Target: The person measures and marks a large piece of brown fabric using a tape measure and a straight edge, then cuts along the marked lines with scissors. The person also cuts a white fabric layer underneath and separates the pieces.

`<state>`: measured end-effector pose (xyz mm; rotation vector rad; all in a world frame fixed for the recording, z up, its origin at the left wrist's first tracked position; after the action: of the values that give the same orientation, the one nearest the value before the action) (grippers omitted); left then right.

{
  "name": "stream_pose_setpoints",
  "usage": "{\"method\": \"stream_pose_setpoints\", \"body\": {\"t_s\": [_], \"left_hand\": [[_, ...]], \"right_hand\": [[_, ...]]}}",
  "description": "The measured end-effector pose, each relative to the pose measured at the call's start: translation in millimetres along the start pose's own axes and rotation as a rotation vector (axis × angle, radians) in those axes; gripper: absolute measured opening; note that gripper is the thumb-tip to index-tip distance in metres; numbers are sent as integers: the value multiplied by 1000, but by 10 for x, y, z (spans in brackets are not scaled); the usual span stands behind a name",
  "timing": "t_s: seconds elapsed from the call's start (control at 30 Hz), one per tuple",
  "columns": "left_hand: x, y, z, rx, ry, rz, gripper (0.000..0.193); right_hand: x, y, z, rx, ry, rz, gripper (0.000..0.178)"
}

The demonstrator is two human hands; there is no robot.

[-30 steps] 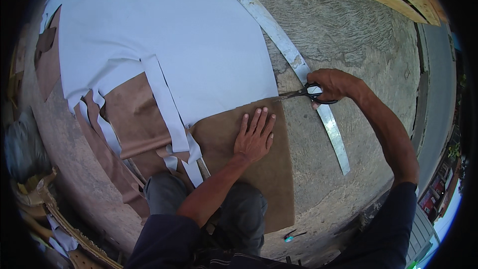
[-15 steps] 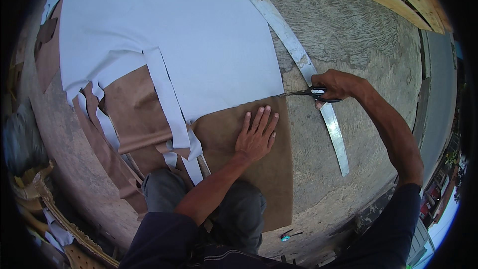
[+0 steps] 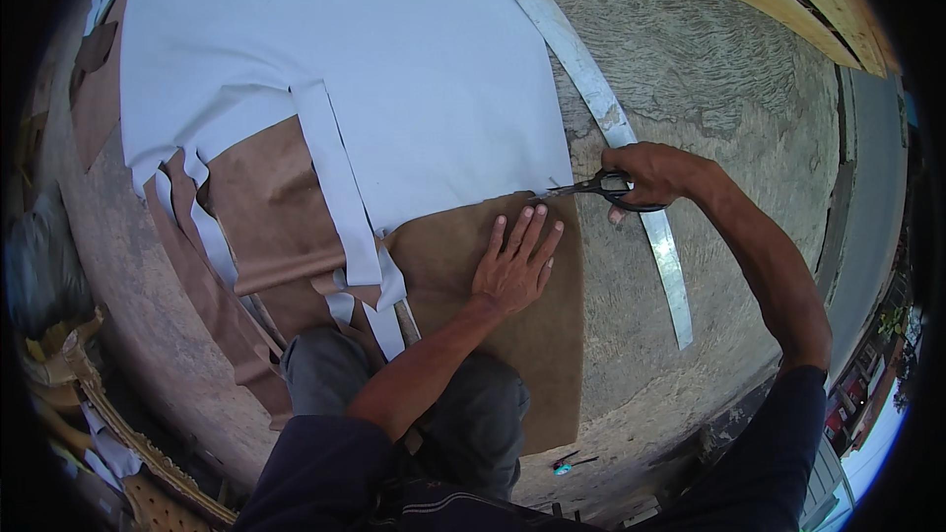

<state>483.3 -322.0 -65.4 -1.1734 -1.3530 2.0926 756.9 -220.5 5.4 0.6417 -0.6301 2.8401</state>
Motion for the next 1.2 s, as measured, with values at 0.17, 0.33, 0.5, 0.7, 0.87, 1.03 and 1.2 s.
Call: {"method": "stream_pose_setpoints", "body": {"t_s": [0.17,0.33,0.5,0.7,0.87,1.03,1.2], "left_hand": [[5,7,16,15,7,11,62],[11,28,22,29,5,22,62],[19,29,28,17,11,45,62],[15,17,18,-21,30,25,60],[30,21,5,32,22,79,58],[23,21,0,26,28,64,61],[32,18,-6,29,28,92,56]], "right_hand": [[53,-23,-12,103,98,-17,69],[252,8,-103,-17,-44,8,64],[214,40,-188,92,29,-35,65],[321,83,-306,-15,-138,-56,61],[414,106,-359,80,-69,-58,55],[592,104,-419,-58,-246,-42,47],[674,87,-509,95,-96,-15,46]]}}
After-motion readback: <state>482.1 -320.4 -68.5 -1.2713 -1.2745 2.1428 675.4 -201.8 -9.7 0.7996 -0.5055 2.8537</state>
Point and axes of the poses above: each hand's wrist, its own z-axis away from the middle knuckle, its own y-axis out of the palm, x = y × z, the point moved 3 cm from there along -z, towards the middle knuckle, and after that the axes turned 5 degrees about x, right-handed, at the moved point
